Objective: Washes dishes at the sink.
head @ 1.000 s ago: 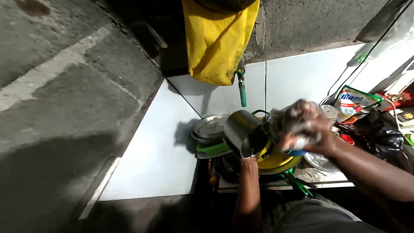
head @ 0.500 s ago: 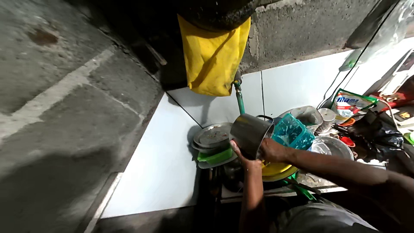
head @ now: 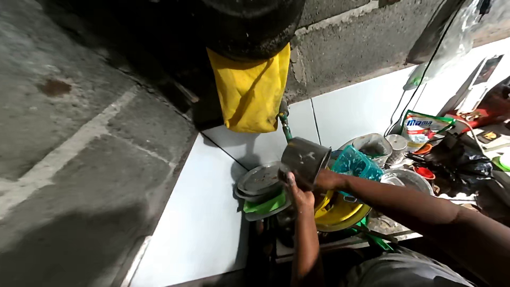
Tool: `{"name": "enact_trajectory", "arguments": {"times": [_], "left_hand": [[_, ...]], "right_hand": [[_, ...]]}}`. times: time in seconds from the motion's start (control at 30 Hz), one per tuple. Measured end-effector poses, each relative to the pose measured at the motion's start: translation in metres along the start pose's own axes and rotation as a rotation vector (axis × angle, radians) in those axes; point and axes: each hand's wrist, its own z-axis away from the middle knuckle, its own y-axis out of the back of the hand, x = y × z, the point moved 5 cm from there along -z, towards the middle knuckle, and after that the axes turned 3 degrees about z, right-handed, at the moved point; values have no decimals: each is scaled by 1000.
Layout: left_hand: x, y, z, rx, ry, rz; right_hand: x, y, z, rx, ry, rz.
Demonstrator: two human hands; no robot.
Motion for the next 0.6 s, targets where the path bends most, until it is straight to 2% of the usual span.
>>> {"name": "enact_trajectory", "arguments": {"times": [0.03,0.07,0.17,0.2,0.27,0.33,0.37,0.47,0.53,0.6], "left_hand": [[1,3,3,12,2,-39],[3,4,4,11,-7,-49],[-5,1,10,9,58,41],[-10,0,10,18,68,53],[-10,-4,11,38,63,23],[-2,-9,8,26,8,12],[4,-9,6,24,0,13],[0,-6,9,62,93,-68],[0,-8,8,34,156,-170],[17,-14,12,-58,218,-323]], "right_hand": [[-7,-9,9,-10,-35,-68],[-10,-15,14,-14,-77,-22],[1,-10,6,-77,-52,629],[6,-7,1,-96,-68,711],[3,-9,0,-166,-146,561],[-5,-11,6,-101,-100,211],[-7,-11,9,-81,-53,191],[20,-6,-1,-61,-14,614],[31,6,-16,-41,-88,509],[24,25,-14,0,-69,185]]}}
